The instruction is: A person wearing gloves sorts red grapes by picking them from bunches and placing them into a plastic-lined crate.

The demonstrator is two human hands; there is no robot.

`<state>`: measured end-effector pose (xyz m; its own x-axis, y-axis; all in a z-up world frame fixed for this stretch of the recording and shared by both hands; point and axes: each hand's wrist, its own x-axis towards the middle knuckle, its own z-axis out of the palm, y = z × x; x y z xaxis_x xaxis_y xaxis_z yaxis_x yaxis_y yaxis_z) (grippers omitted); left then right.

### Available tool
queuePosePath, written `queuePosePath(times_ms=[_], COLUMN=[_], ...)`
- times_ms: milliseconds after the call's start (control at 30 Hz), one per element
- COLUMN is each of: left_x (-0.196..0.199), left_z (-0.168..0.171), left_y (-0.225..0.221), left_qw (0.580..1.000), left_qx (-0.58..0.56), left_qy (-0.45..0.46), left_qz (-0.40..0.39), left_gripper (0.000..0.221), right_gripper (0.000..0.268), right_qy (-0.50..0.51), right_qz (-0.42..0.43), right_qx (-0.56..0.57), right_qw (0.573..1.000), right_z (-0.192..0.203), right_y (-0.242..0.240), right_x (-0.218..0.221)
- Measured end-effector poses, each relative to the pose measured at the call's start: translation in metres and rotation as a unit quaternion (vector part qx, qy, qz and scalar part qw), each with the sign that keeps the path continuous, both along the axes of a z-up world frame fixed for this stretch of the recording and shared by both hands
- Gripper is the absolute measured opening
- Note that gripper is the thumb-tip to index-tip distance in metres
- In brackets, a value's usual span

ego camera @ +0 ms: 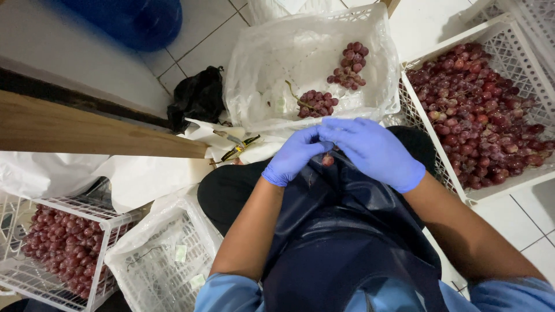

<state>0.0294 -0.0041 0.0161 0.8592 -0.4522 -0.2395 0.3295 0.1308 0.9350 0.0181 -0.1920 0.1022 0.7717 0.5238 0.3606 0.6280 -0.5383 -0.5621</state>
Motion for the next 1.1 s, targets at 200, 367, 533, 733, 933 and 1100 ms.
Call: queuePosePath(times_ms=[200,367,533,733,933,1100], left_x=[-0.021,-0.047,-0.064,-0.080,-0.088,-0.086], left_z=[-0.042,-0.111,-0.092,-0.094,-0.101,-0.107], left_y=[-0.003,-0.012,-0.012,-0.003,-0.004,-0.013], left_qw=[0.994,0.973,0.958,0.942,0.941,0.952], left_qx=[0.100,0.225,0.283,0.328,0.331,0.301], left_qy=[-0.035,-0.043,-0.054,0.003,0.032,0.035], left_qz=[0.006,0.001,-0.013,-0.073,-0.065,-0.036], left_gripper=[0.018,0.013,0.014,0.019,0.021,0.019], right_gripper=[0.019,0.017,0.014,0.016,0.020,0.012], right_qy=[-0.127,-0.085,0.021,0.093,0.088,0.080], right_qz=[0.004,-0.020,-0.033,0.005,0.019,-0.068], right_qx=[-0.266,-0.315,-0.343,-0.334,-0.324,-0.253], right_qw=[0.956,0.945,0.939,0.938,0.942,0.962], right_z=[-0.050,-0.098,-0.111,-0.089,-0.129,-0.116], right_y=[-0.005,-0.003,0.003,0.015,0.011,0.018], right_x=[-0.009,-0.032,-0.051,-0.059,-0.072,-0.071])
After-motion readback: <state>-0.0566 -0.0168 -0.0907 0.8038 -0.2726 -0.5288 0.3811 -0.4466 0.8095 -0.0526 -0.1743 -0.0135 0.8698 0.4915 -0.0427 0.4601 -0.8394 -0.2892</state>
